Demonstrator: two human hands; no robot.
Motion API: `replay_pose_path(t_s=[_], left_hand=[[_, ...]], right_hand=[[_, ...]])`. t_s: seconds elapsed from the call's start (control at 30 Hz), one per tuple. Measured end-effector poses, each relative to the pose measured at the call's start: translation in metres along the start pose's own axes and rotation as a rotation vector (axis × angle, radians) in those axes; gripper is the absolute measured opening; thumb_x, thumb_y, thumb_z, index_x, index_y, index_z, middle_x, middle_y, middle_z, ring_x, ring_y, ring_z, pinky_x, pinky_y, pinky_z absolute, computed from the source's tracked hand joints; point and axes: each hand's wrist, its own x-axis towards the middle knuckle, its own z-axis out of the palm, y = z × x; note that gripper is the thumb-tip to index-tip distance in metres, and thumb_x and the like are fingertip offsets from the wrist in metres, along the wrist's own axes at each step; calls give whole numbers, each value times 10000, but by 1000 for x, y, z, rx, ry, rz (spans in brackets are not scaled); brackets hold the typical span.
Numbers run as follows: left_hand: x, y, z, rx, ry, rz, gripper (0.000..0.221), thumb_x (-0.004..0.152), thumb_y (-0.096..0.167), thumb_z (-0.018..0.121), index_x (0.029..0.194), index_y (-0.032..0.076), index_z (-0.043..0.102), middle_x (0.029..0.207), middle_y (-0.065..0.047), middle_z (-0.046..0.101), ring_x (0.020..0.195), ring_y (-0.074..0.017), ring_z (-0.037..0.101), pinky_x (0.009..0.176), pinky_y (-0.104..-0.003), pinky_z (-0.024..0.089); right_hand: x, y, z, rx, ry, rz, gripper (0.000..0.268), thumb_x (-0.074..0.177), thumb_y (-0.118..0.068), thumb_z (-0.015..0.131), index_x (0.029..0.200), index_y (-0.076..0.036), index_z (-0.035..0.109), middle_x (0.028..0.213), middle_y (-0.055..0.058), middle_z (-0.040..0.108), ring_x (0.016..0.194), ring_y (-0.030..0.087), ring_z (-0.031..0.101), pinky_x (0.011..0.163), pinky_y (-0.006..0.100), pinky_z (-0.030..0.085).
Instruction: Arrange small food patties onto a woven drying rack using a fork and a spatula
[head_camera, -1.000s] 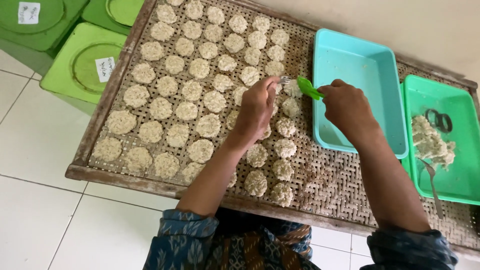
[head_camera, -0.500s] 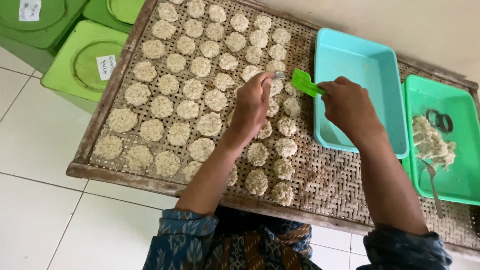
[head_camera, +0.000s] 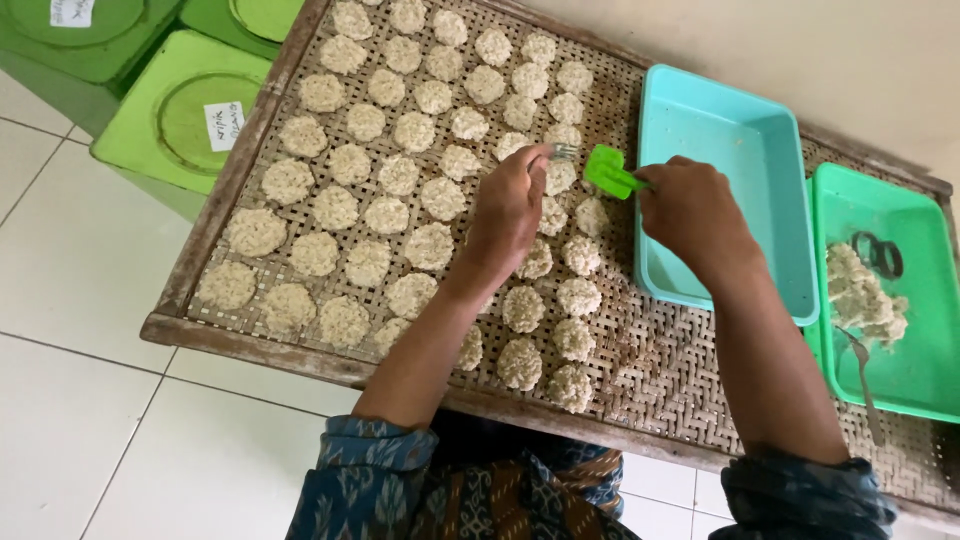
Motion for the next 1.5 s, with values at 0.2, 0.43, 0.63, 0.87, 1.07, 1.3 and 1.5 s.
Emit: replay_pose_path(t_s=[0.2, 0.43, 0.63, 0.87, 1.07, 1.3, 1.5], left_hand=[[-5, 20, -3, 32, 2, 7, 359, 1122, 173, 383, 1282, -87, 572, 1159, -328, 662, 1114, -444, 684, 1014, -518, 549], [-3, 7, 7, 58, -10, 13, 338, 1123, 142, 383, 1281, -83, 580, 1142, -302, 679, 1084, -411, 710, 997, -466, 572], [-5, 13, 3, 54, -29, -14, 330, 1111, 130, 395, 1267, -97, 578, 1142, -321, 671, 1095, -436, 701, 1001, -491, 567], [-3, -12, 10, 56, -21, 25, 320, 1112, 129, 409, 1264, -88, 588, 1133, -295, 685, 1073, -402, 715, 951, -441, 597], [-1, -33, 19, 154, 53, 182, 202, 1023, -6, 555, 1208, -64, 614, 1076, -283, 722, 570, -158, 625, 412, -206, 522], [-3, -23, 13, 121, 28, 169, 203, 1040, 4, 538, 1219, -50, 617, 1028, -255, 734, 439, -59, 398, 305, -189, 350], [-9, 28, 3, 57, -32, -24, 293, 1097, 92, 419, 1260, -86, 584, 1129, -311, 676, 1051, -412, 718, 942, -465, 607]], right_hand=[[6, 18, 22, -111, -26, 32, 298, 942, -63, 602, 1160, -99, 803, 983, 200, 752, 808, 484, 744, 664, 578, 636], [9, 28, 14, -284, -45, 27, 242, 887, -69, 594, 988, -60, 813, 849, 167, 735, 721, 436, 737, 631, 554, 634], [20, 30, 30, -184, -94, 27, 226, 850, -42, 579, 871, -12, 802, 735, 186, 724, 671, 416, 724, 639, 527, 631], [2, 35, 11, -157, -4, 81, 306, 936, -121, 580, 1141, -153, 806, 940, 161, 747, 765, 445, 741, 659, 555, 622], [-23, 24, -11, -401, -14, 30, 449, 897, -135, 652, 1256, -393, 728, 1030, -56, 732, 748, 248, 736, 603, 408, 558], [-22, 23, -11, -402, 75, 6, 347, 1009, -200, 600, 1254, -406, 732, 1010, -48, 732, 643, 223, 712, 533, 377, 559], [-16, 25, 9, -300, 75, -40, 242, 1001, -159, 656, 1136, -315, 783, 1029, 20, 763, 823, 326, 760, 689, 454, 614]])
